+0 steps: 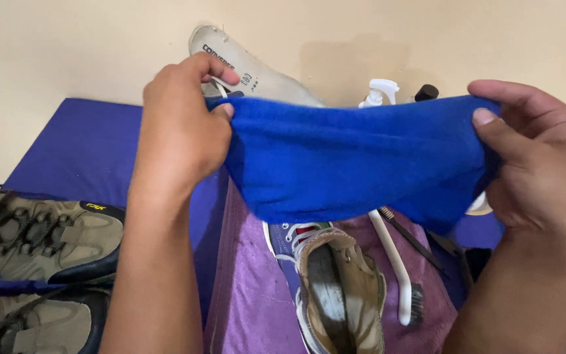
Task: The person scrubs the inside of a green high-top sneaker with a white brush dipped in soapy water, then wipes the shoe with a blue cloth. The person repeatedly dips the brush into a metal bowl of soapy water and scrubs different areas inside the shoe.
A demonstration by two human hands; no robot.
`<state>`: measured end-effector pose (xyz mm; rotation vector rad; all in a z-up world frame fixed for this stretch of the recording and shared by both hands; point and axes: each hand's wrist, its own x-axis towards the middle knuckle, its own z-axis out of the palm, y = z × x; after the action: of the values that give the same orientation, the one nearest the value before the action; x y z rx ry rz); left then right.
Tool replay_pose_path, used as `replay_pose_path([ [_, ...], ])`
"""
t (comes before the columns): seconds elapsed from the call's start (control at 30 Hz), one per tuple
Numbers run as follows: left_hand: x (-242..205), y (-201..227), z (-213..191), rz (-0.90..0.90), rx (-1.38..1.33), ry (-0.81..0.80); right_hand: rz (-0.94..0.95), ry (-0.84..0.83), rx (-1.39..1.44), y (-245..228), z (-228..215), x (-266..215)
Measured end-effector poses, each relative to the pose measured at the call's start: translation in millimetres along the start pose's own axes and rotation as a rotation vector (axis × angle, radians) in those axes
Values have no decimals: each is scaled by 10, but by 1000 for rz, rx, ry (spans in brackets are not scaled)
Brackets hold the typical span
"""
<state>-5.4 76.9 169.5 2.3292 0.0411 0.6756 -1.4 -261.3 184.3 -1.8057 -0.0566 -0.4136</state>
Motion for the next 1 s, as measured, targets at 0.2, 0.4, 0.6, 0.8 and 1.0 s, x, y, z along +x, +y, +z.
replay_pose_path([
  [0.2, -22, 109, 5, -221, -62, -216, 33, -248, 164, -33, -65, -38],
  [0.4, 11, 95, -99, -266, -174, -273, -93, -332, -14, -88, -126, -50],
  [0.6, -34, 222, -206, -247, -608, -322, -2, -64, 47, 41, -164, 27],
  [0.8, -32, 31, -79, 167, -288, 82, 10, 80, 129, 148, -226, 108],
  [1.0, -17, 84, -84, 436, -24, 153, -12, 42, -230, 208, -322, 91],
])
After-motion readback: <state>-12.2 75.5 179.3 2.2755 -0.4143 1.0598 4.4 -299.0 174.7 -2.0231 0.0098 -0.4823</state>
